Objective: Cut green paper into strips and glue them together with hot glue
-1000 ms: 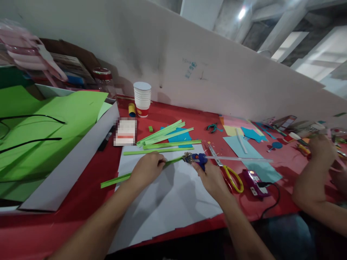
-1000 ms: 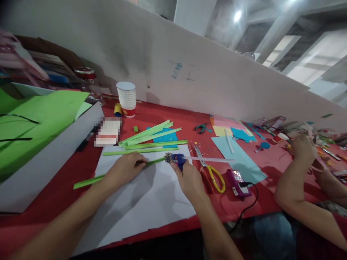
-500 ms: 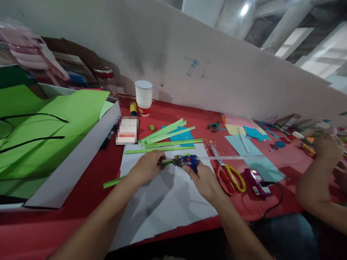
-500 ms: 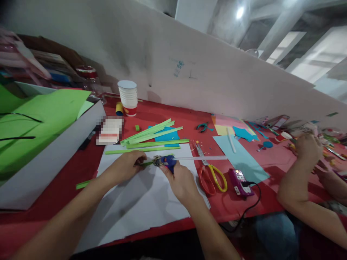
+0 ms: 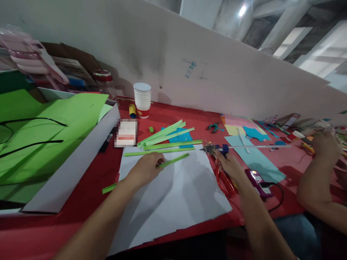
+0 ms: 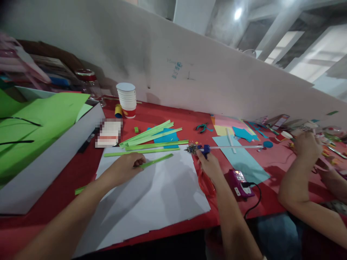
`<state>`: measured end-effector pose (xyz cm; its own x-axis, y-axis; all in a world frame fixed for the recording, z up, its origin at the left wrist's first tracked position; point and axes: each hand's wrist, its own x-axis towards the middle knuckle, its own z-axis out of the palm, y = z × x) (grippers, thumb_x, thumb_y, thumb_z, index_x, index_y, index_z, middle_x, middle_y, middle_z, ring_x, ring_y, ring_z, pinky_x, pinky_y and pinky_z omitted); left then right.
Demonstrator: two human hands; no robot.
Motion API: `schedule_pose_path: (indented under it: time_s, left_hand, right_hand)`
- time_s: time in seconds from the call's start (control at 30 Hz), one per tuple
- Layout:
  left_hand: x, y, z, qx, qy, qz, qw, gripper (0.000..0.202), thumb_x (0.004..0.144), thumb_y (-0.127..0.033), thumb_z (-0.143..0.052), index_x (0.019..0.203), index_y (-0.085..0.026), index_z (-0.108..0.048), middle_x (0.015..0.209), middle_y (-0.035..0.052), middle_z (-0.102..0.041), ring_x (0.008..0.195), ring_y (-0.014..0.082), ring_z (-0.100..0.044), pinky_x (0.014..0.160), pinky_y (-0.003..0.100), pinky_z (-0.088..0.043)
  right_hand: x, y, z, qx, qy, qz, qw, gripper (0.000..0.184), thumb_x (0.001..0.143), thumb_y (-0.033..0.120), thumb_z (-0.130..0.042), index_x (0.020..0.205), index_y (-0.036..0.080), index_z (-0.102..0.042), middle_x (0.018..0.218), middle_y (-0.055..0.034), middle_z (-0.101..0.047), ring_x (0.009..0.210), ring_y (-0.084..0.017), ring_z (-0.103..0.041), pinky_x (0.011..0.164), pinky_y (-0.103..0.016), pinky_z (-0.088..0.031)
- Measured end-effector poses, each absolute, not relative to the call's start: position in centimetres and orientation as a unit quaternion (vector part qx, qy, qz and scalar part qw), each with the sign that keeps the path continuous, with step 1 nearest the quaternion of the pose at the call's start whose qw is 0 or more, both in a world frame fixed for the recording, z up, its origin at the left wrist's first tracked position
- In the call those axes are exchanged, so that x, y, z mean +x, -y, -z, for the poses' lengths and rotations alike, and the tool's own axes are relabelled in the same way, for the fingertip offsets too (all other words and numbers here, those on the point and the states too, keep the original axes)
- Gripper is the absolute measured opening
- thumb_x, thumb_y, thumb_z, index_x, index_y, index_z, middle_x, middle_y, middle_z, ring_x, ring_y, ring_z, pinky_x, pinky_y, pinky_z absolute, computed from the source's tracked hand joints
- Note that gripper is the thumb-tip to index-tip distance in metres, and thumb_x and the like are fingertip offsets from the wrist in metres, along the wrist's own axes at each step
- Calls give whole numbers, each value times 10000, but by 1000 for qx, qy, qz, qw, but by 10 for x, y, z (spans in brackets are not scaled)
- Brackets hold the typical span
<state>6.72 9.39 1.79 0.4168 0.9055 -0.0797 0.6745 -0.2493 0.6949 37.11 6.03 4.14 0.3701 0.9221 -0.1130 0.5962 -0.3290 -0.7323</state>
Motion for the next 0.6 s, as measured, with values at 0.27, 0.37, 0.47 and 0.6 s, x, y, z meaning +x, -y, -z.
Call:
schedule_pose_path:
  time_s: [0.27,0.37,0.47,0.6]
  left_hand:
    - [68,-89,-20,782,-529,-175,279,234,723,-99,-468,781,-200,-671,849,53,-709,770,203,-626,660,284,-406]
    - [68,-90,-19,777,-544,-206,242,229,743,-97,-458,769,-199,-662,847,56,-706,784,215,-625,661,294,-404]
    - [68,-93,-18,748,-546,-296,236,203,776,-114,-459,800,-194,-644,850,55,-696,802,204,-615,692,291,-417]
    - [69,-94,-19,695,-540,-389,270,156,803,-165,-477,786,-198,-629,764,23,-674,718,167,-596,657,263,-420]
  right_hand:
    - [415,-90,-48,-847,397,-199,292,356,766,420,-594,489,228,-479,475,-63,-546,674,-270,-630,630,-351,-438]
    - [410,-87,-57,-844,405,-127,328,239,732,315,-623,545,216,-512,720,-157,-629,1051,-355,-554,800,-413,-413]
    - [370,-82,-55,-777,455,-110,420,148,743,338,-603,759,190,-604,1031,-195,-619,1153,-345,-471,867,-433,-397]
    - [277,-81,-33,-651,547,-318,420,329,643,425,-707,890,210,-679,873,-62,-689,778,-224,-616,708,-347,-481]
